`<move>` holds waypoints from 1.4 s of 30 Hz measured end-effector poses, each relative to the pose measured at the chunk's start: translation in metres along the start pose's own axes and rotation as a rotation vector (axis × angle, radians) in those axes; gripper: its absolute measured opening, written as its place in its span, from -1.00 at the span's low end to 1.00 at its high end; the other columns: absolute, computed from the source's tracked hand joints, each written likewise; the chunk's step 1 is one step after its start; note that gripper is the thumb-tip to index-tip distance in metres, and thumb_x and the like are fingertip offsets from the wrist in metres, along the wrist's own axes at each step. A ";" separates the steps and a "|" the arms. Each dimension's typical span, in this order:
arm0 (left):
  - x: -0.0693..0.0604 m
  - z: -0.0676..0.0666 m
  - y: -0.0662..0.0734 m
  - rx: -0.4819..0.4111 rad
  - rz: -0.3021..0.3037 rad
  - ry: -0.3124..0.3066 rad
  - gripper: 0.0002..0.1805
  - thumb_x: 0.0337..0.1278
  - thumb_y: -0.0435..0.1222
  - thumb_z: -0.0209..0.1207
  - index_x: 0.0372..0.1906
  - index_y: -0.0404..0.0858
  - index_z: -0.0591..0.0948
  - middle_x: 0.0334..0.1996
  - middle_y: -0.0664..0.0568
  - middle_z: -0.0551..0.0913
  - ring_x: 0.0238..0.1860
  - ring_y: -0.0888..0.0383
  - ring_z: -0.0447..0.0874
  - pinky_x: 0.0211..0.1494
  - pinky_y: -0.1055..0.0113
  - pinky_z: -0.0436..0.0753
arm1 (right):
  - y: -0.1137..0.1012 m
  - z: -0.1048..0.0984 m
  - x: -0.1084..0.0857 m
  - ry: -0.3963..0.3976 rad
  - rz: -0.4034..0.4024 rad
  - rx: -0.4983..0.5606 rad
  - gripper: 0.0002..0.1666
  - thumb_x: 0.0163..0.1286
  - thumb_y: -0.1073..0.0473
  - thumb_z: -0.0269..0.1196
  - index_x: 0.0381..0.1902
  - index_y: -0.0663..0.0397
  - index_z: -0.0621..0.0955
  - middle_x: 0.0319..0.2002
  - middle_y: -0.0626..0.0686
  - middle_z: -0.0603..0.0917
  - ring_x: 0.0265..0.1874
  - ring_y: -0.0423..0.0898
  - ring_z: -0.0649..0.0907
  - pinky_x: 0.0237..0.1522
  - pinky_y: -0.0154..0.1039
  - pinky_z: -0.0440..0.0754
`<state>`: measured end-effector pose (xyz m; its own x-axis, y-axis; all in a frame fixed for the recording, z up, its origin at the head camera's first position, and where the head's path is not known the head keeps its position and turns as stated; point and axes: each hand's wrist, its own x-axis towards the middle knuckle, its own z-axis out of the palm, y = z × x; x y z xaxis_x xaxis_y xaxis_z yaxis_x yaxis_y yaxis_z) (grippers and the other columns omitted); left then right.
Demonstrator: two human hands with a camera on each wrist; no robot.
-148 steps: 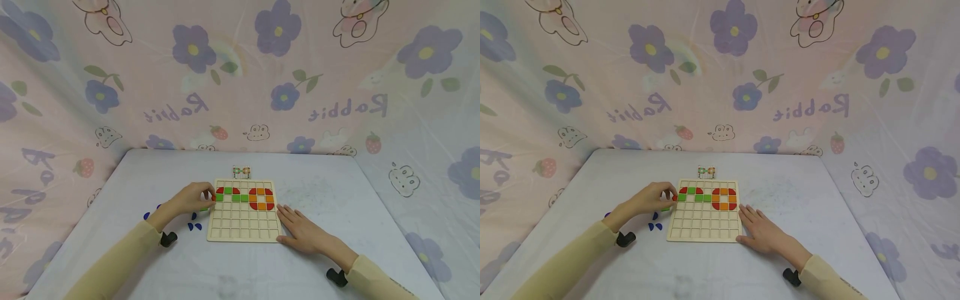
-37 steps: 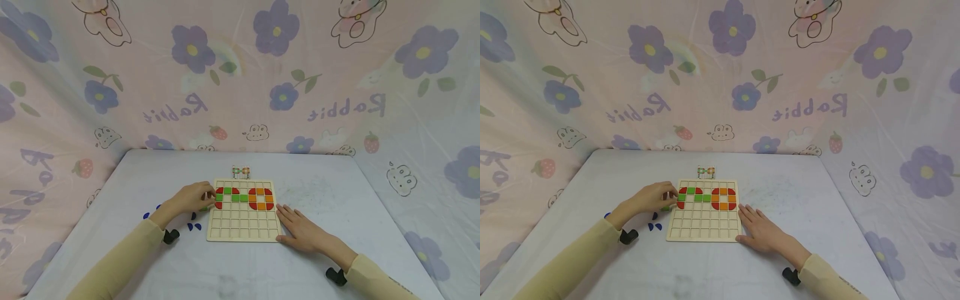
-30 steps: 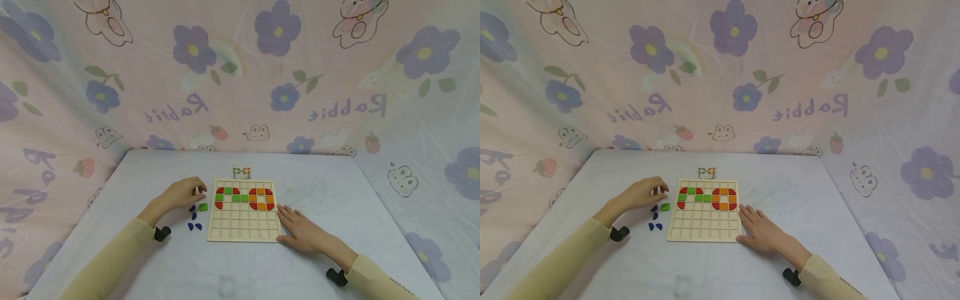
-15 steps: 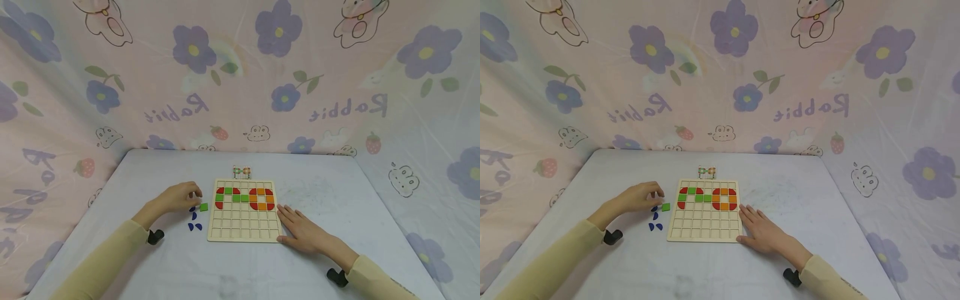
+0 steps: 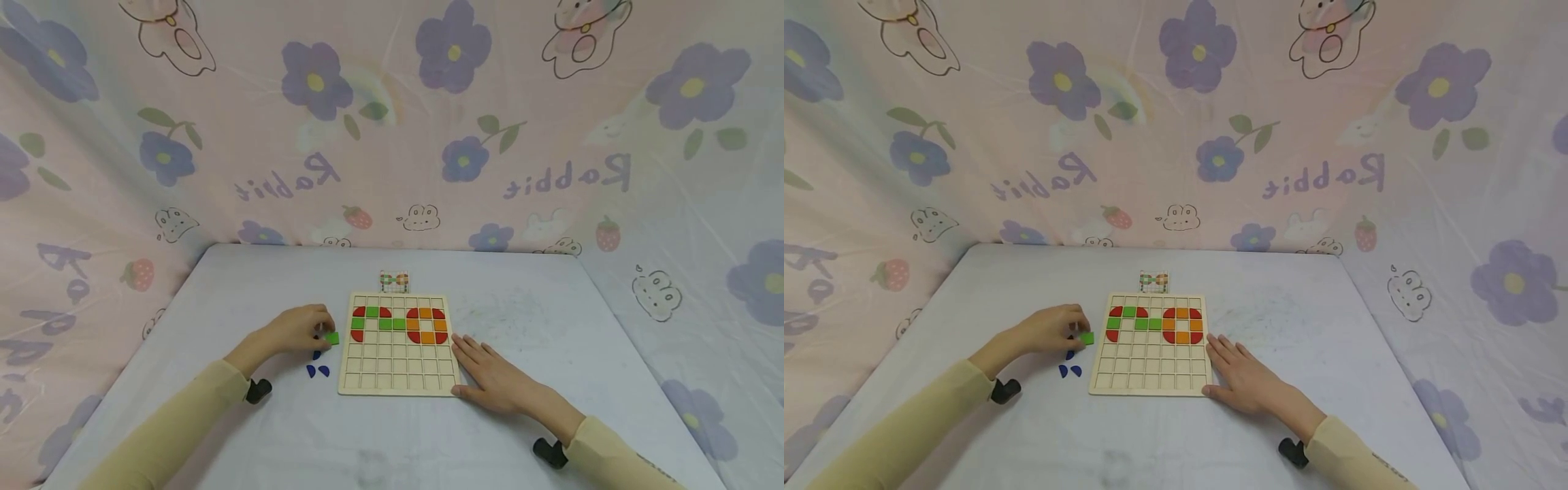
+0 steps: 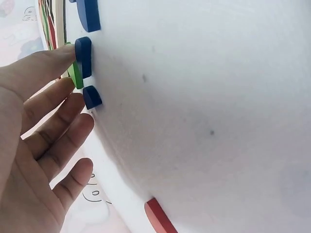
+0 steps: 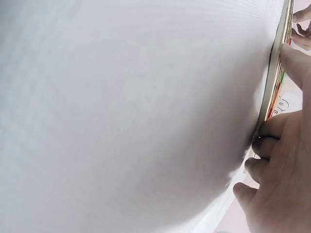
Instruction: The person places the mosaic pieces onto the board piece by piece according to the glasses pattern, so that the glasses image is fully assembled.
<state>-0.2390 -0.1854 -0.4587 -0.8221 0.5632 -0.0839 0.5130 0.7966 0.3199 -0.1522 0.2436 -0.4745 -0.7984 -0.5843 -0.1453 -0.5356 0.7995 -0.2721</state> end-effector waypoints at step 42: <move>0.036 0.007 0.050 0.029 0.138 0.056 -0.69 0.20 -0.05 0.46 -0.02 -0.08 0.76 -0.15 0.20 0.62 -0.23 0.25 0.56 -0.12 0.31 0.61 | -0.002 0.000 0.001 -0.035 0.003 -0.054 0.02 0.55 -0.29 0.15 0.62 0.30 0.15 0.65 0.23 0.05 0.63 0.24 0.05 0.55 0.28 0.09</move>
<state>-0.2416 -0.1237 -0.4529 -0.7553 0.6553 0.0117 0.6284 0.7190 0.2970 -0.1524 0.2416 -0.4743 -0.7907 -0.5853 -0.1792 -0.5476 0.8072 -0.2202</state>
